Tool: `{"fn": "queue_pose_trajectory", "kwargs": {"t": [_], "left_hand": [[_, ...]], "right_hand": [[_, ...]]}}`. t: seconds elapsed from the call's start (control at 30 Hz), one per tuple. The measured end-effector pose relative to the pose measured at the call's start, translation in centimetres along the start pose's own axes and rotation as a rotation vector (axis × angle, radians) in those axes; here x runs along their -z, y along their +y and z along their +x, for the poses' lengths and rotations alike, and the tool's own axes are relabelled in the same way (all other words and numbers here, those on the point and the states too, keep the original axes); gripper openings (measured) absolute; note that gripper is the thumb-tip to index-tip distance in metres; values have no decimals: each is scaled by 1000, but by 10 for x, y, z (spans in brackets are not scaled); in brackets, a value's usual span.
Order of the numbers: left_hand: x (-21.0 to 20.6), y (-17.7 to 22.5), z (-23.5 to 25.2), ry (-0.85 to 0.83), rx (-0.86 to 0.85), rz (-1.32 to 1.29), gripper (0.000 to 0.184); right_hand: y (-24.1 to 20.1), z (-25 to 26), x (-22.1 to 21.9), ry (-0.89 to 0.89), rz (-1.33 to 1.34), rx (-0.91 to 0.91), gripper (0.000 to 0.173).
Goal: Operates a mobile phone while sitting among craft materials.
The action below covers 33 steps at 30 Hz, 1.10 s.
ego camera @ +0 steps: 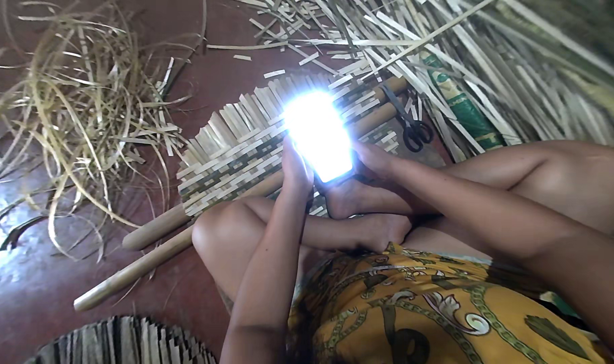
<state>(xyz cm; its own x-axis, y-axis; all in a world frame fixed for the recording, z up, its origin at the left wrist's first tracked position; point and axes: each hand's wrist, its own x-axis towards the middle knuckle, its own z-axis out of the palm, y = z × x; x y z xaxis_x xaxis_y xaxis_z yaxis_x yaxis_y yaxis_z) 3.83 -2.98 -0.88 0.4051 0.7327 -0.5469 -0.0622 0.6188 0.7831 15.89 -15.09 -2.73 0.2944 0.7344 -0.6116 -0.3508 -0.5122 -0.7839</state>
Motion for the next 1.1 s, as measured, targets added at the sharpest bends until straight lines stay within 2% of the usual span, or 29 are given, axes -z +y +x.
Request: {"fn": "queue_pose_trajectory", "kwargs": {"t": [0.3,0.47,0.8,1.1], "left_hand": [[1,0,-1,-5,1,-1,45],[1,-1,0,-9,1,-26,45],[2,-2,1,-13,6,-26,46],[1,0,-1,-33,-1,-31,47]], "right_hand": [[2,-1,-1,-28,45,11,56],[2,-2,0,-15,-30,41,56],[5,0,0,-54,29,59,60],[7,0,-2,-41,68,35,57]]}}
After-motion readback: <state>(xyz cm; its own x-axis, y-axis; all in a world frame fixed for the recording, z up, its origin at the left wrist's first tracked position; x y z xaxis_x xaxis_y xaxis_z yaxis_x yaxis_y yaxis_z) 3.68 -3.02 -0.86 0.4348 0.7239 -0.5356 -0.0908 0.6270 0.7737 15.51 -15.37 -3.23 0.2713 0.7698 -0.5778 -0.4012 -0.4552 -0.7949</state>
